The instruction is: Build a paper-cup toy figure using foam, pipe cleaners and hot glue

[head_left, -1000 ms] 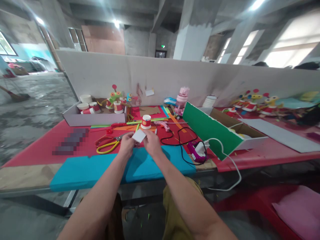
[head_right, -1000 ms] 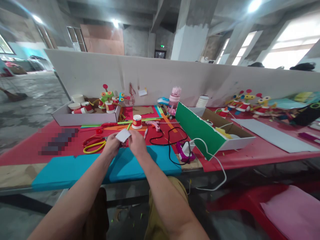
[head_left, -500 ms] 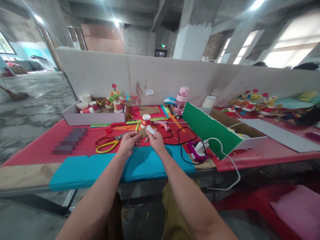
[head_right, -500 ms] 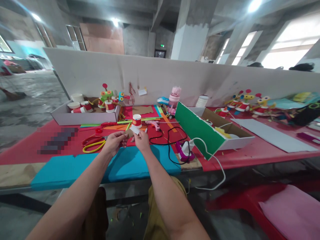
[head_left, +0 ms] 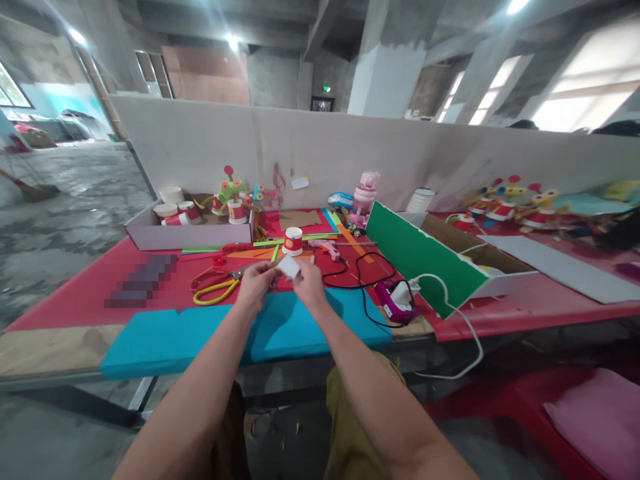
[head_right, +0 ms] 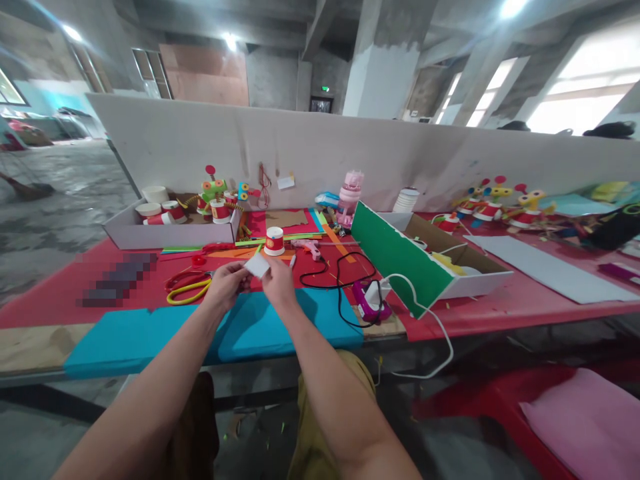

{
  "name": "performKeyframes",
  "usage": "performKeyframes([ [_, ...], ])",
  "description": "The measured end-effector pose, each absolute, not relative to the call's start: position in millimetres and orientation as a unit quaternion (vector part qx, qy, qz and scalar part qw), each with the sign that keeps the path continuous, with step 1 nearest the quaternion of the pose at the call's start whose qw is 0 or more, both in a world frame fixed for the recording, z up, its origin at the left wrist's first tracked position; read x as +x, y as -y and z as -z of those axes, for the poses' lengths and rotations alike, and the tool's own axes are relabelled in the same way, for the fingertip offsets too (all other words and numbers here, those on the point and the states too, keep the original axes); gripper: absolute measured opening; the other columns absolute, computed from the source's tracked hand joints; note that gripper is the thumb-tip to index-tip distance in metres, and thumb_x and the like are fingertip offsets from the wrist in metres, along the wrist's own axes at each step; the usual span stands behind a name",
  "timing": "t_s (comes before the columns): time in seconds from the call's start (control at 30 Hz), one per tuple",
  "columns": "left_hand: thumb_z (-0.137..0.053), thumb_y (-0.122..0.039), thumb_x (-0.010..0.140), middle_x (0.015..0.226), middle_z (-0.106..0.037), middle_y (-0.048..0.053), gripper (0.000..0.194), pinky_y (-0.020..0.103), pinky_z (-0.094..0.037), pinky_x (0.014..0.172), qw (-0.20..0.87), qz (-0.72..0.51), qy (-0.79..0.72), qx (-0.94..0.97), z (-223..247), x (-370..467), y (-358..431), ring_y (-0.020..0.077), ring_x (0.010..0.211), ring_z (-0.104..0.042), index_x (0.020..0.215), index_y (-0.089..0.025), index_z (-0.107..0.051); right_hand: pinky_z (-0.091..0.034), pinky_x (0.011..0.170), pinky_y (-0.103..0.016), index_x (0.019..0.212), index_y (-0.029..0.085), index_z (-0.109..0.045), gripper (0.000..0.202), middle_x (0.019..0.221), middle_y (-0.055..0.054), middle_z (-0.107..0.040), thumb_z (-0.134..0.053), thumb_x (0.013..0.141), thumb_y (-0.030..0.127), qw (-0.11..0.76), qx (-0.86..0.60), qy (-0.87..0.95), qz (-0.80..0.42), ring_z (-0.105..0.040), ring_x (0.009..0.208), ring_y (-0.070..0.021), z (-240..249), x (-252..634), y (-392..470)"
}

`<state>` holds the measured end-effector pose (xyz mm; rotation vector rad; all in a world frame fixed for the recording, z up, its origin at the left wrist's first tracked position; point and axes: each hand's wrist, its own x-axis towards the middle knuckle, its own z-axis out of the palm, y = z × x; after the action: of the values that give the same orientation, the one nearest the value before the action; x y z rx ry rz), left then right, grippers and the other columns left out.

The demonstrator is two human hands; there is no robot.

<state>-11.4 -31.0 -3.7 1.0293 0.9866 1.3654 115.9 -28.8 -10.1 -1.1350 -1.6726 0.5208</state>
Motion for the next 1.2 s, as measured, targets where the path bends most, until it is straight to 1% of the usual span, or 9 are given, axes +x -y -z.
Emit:
performKeyframes([
  [0.07,-0.082,-0.034,0.054,0.048,-0.051,-0.006,0.033,0.019,-0.035,0.037,0.576,-0.542,-0.407,0.457,-1,-13,33,0.0066,0.036,-0.044,0.072,-0.014,-0.061,-0.054,0.063,-0.033,0.083,0.016,-0.062,0.022,0.061,-0.004,-0.062,-0.048,0.086,0.033,0.554,-0.460,0.603,-0.343,-0.063,0.058,-0.0199,14,122,19],
  [0.13,-0.084,-0.036,0.053,0.051,-0.052,-0.006,0.039,0.020,-0.036,0.037,0.581,-0.523,-0.408,0.471,-5,-12,36,0.0066,0.038,-0.044,0.078,-0.014,-0.064,-0.054,0.057,-0.032,0.078,0.017,-0.058,0.027,0.053,0.000,-0.057,-0.051,0.085,0.043,0.587,-0.440,0.531,-0.424,-0.060,0.050,-0.0180,18,127,13],
  [0.3,-0.083,-0.040,0.055,0.045,-0.046,-0.007,0.036,0.020,-0.034,0.035,0.558,-0.533,-0.415,0.482,-5,-9,38,0.0064,0.037,-0.041,0.063,-0.016,-0.057,-0.053,0.057,-0.030,0.068,0.019,-0.057,0.033,0.054,-0.002,-0.061,-0.057,0.081,0.049,0.576,-0.422,0.588,-0.379,-0.061,0.051,-0.0177,21,130,11],
  [0.4,-0.081,-0.039,0.057,0.042,-0.043,-0.008,0.036,0.020,-0.033,0.034,0.547,-0.554,-0.413,0.472,-2,-10,36,0.0061,0.034,-0.039,0.056,-0.017,-0.051,-0.053,0.059,-0.030,0.071,0.020,-0.059,0.028,0.055,-0.003,-0.063,-0.055,0.083,0.045,0.553,-0.428,0.631,-0.335,-0.063,0.053,-0.0183,18,130,15],
  [0.8,-0.075,-0.032,0.061,0.043,-0.046,-0.006,0.028,0.020,-0.030,0.032,0.529,-0.566,-0.414,0.478,-1,-8,33,0.0065,0.033,-0.040,0.055,-0.017,-0.051,-0.050,0.060,-0.027,0.080,0.018,-0.064,0.016,0.060,-0.003,-0.066,-0.049,0.083,0.020,0.515,-0.451,0.672,-0.281,-0.063,0.056,-0.0182,8,132,24],
  [0.93,-0.073,-0.029,0.060,0.041,-0.045,-0.006,0.027,0.020,-0.028,0.032,0.487,-0.582,-0.431,0.489,8,-6,29,0.0065,0.032,-0.040,0.053,-0.018,-0.050,-0.050,0.066,-0.028,0.097,0.016,-0.067,0.028,0.080,-0.008,-0.070,-0.046,0.080,0.009,0.477,-0.472,0.712,-0.205,-0.065,0.069,-0.0200,8,124,33],
  [1.07,-0.075,-0.034,0.055,0.044,-0.047,-0.007,0.027,0.019,-0.026,0.033,0.458,-0.625,-0.430,0.463,17,-5,26,0.0058,0.034,-0.039,0.057,-0.016,-0.055,-0.050,0.081,-0.034,0.104,0.016,-0.066,0.028,0.101,-0.014,-0.066,-0.046,0.084,0.012,0.411,-0.503,0.754,-0.098,-0.063,0.092,-0.0246,8,110,40],
  [1.13,-0.077,-0.038,0.056,0.045,-0.046,-0.007,0.031,0.019,-0.026,0.033,0.467,-0.609,-0.437,0.470,16,-8,26,0.0054,0.034,-0.038,0.059,-0.015,-0.057,-0.050,0.084,-0.035,0.104,0.016,-0.065,0.027,0.101,-0.014,-0.066,-0.047,0.084,0.013,0.438,-0.494,0.742,-0.118,-0.063,0.094,-0.0247,8,111,36],
  [1.2,-0.076,-0.045,0.063,0.046,-0.046,-0.006,0.034,0.019,-0.028,0.034,0.511,-0.565,-0.434,0.481,9,-15,26,0.0054,0.035,-0.038,0.067,-0.014,-0.061,-0.052,0.081,-0.035,0.100,0.017,-0.064,0.022,0.086,-0.010,-0.067,-0.050,0.083,0.016,0.501,-0.483,0.690,-0.198,-0.064,0.083,-0.0226,7,119,28],
])
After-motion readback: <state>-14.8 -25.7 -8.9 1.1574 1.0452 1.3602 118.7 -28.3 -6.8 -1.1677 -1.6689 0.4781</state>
